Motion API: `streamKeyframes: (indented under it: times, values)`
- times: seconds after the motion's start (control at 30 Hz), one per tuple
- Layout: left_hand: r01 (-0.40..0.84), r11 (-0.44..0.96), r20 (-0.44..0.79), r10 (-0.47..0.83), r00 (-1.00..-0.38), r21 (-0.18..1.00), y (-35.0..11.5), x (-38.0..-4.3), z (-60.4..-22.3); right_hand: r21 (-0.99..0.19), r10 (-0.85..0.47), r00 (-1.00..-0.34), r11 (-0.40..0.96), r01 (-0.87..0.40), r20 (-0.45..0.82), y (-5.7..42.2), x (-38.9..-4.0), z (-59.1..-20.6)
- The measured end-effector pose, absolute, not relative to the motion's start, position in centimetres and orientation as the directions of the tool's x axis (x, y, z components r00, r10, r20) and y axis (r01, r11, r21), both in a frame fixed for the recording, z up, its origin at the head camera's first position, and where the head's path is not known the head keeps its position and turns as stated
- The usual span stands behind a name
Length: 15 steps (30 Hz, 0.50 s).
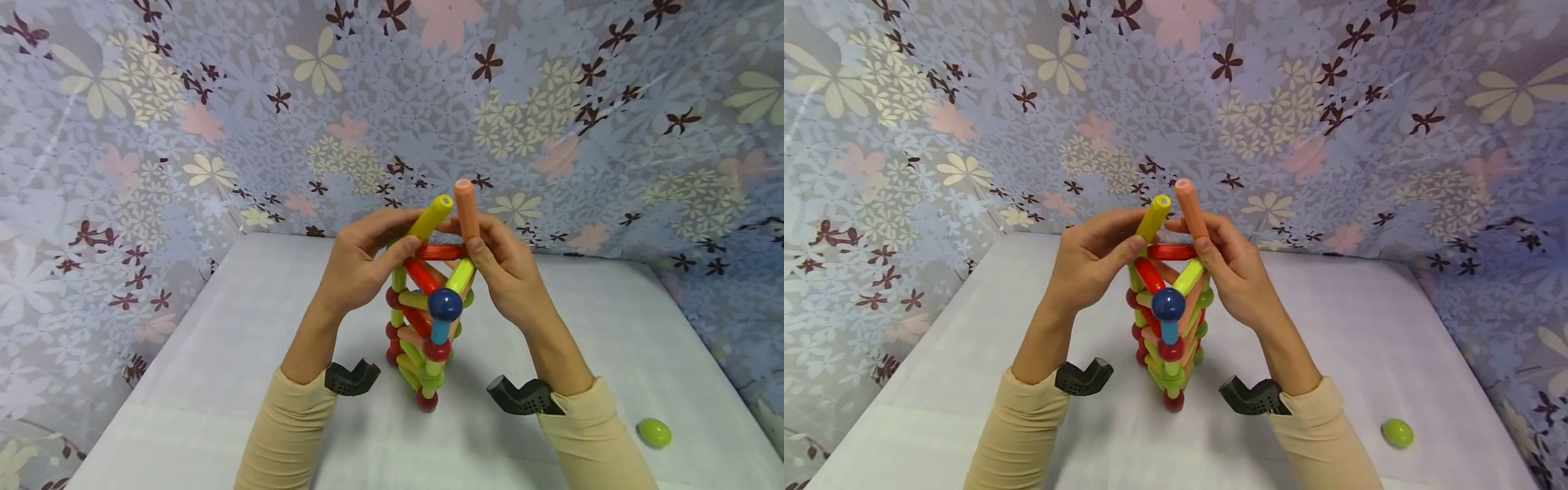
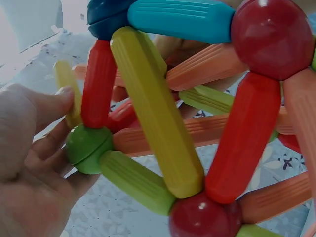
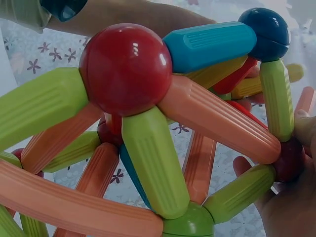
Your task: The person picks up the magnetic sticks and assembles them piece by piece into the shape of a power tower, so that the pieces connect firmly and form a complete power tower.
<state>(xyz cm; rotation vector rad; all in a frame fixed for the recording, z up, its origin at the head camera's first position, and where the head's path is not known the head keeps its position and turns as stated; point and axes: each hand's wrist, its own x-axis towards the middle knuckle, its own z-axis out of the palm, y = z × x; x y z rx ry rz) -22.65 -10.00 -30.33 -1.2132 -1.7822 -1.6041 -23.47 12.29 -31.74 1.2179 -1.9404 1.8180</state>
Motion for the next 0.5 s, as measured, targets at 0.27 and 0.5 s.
streamKeyframes:
  times: [0.27, 0.5]
  values:
    - [0.805, -0.019, 0.777, 0.276, -0.566, 0.593, -9.8, -22.6, -30.6, -0.719, -0.448, -0.613, -0.107, -0.686, 0.651, 11.9, -22.4, -30.2]
    - [0.761, -0.066, 0.745, 0.277, -0.607, 0.645, -9.8, -22.6, -31.1, -0.815, -0.370, -0.732, -0.161, -0.556, 0.572, 13.4, -27.4, -34.7]
